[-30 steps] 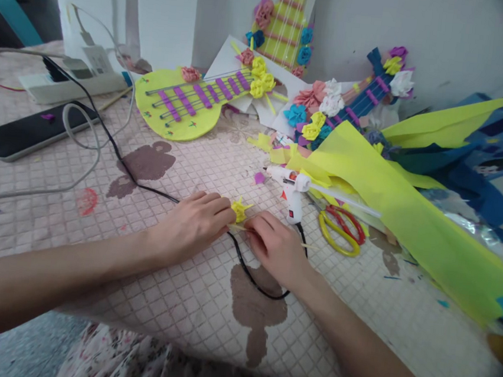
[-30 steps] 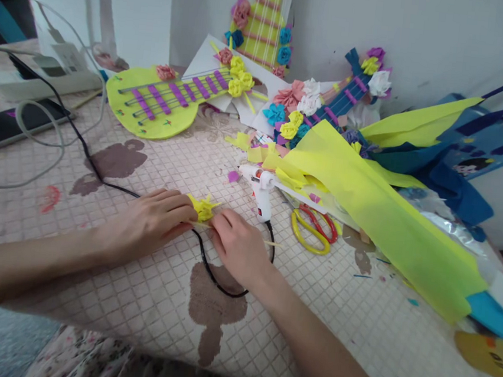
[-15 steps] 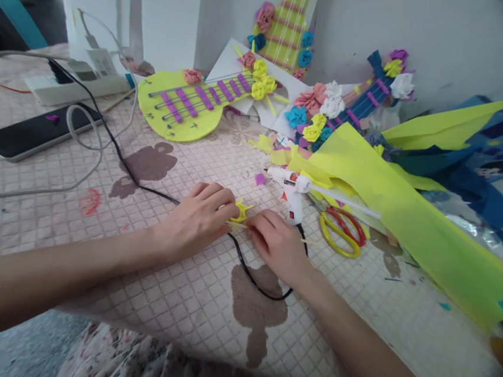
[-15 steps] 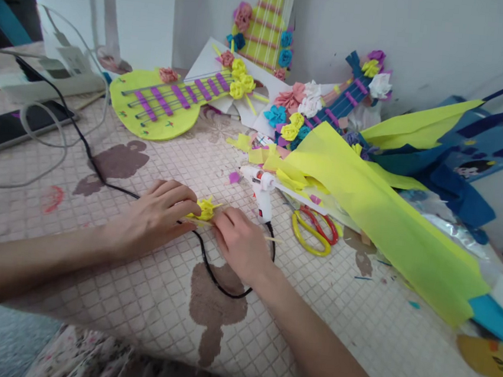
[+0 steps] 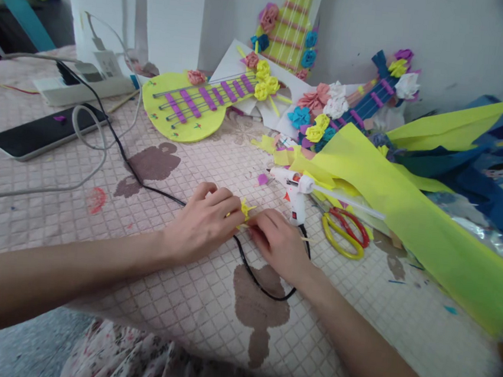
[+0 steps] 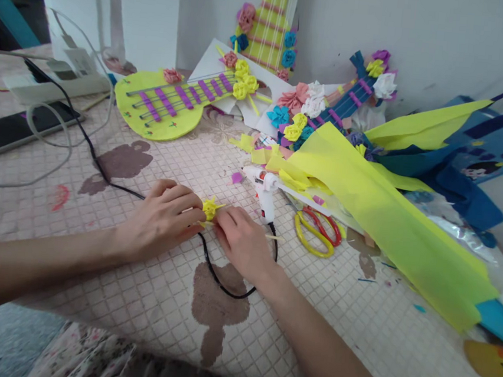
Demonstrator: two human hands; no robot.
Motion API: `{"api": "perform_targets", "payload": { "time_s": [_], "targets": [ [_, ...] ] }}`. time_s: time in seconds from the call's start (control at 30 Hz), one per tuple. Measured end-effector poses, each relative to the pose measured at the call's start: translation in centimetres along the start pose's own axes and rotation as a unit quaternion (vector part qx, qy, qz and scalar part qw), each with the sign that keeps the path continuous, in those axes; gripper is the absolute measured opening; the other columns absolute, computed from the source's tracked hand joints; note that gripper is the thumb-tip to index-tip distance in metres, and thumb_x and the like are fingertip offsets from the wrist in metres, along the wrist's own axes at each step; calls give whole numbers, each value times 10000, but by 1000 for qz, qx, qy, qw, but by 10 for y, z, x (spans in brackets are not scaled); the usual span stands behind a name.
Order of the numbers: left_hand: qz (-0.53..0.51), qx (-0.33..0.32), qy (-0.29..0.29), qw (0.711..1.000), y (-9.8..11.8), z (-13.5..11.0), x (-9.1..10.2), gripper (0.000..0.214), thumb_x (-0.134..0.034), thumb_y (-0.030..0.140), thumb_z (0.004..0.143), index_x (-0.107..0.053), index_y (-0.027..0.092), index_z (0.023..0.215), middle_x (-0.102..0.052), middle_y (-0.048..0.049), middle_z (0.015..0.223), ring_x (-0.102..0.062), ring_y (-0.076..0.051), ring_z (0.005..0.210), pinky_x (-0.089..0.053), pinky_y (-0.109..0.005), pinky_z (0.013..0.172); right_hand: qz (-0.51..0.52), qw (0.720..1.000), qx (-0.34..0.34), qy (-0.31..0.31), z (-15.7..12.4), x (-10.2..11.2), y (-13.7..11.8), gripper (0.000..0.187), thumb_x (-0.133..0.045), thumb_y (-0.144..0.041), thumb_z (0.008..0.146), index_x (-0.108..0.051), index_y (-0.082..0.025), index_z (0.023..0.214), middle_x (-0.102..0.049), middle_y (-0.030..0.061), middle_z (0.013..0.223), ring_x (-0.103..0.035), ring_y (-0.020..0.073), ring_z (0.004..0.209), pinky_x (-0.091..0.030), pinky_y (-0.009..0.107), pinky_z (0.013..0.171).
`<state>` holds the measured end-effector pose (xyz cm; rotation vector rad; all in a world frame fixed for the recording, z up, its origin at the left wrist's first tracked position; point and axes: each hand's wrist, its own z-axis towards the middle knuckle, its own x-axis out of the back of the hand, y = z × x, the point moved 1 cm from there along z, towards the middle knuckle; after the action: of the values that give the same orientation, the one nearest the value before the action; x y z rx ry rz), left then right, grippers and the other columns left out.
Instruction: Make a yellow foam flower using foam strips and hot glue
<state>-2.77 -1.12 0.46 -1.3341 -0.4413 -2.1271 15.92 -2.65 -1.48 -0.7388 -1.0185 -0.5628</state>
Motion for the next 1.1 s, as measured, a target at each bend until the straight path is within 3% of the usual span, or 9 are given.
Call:
{"api": "perform_targets", "payload": {
  "time_s": [0.67, 0.9, 1.1],
  "targets": [
    [-14, 21, -11, 1000, 1, -1, 2, 211, -470, 231, 919, -586, 176, 752, -604, -29, 792, -506, -192, 825, -343, -371, 765, -15, 1000, -1, 10, 5, -1, -5, 71, -493, -229, 886, -545, -180, 891, -590, 73, 910, -538, 202, 875, -473, 326, 738],
    [-68, 49, -36, 996, 1, -1, 2, 206, -472, 228, 914, -578, 162, 750, -592, -36, 798, -502, -186, 807, -351, -358, 744, -62, 997, -2, 34, 6, -4, -9, 189, -437, -306, 930, -557, -182, 853, -580, 68, 872, -531, 183, 796, -439, 305, 653],
    [-109, 67, -57, 990, -1, -1, 1, 156, -515, 230, 888, -587, 159, 770, -597, -34, 810, -509, -193, 823, -353, -352, 736, -74, 997, 15, 17, 6, -4, -12, 223, -401, -263, 951, -575, -178, 841, -599, 59, 878, -541, 169, 818, -438, 285, 672]
  ]
}}
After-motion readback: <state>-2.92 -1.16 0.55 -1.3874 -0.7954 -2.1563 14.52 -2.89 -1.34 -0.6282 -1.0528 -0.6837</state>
